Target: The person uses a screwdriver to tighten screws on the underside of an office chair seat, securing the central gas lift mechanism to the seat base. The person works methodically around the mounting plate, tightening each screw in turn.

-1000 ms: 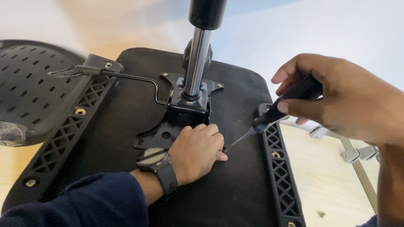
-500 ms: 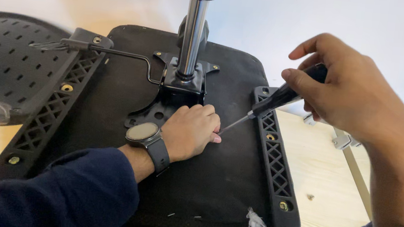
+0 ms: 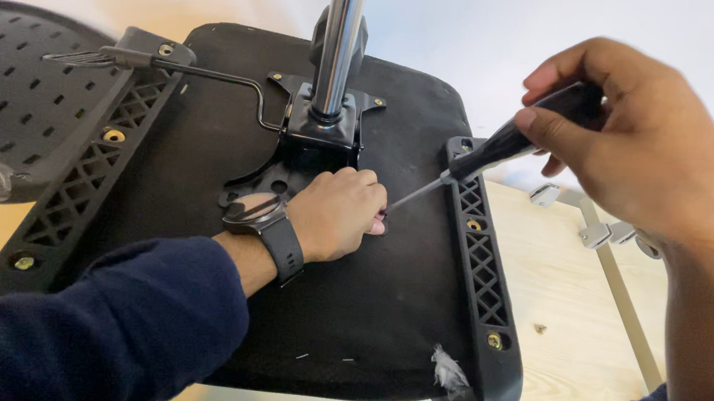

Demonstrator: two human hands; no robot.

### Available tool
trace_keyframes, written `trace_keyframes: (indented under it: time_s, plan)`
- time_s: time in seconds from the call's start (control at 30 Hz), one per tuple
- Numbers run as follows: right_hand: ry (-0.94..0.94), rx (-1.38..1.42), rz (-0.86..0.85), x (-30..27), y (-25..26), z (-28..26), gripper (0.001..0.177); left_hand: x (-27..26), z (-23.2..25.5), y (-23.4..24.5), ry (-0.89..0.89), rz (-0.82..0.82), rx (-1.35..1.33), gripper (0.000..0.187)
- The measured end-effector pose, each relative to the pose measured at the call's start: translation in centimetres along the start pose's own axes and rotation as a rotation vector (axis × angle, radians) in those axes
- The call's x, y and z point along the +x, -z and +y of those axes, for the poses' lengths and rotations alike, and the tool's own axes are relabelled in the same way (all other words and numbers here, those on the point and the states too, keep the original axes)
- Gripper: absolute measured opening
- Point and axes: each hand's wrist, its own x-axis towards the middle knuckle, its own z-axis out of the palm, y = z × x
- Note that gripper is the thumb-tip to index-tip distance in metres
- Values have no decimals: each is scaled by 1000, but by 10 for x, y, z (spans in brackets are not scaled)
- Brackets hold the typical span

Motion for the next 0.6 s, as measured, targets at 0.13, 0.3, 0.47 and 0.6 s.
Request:
trace_keyframes:
  time_s: [0.13,0.3,0.47,0.6]
  plan:
    - [129,174,239,-8,6,11,15,-3,0,-4,-17,46,13,16]
    - [-17,406,463,-19,13,27,11,-9,1,-10,-72,151,64,19]
    - [-124,385,461,-32,8,34,16,-10,4,-10,-73,228,80,16]
    - [-142,360,385,-32,2,33,16,-16,-1,-1,-54,239,-72,24]
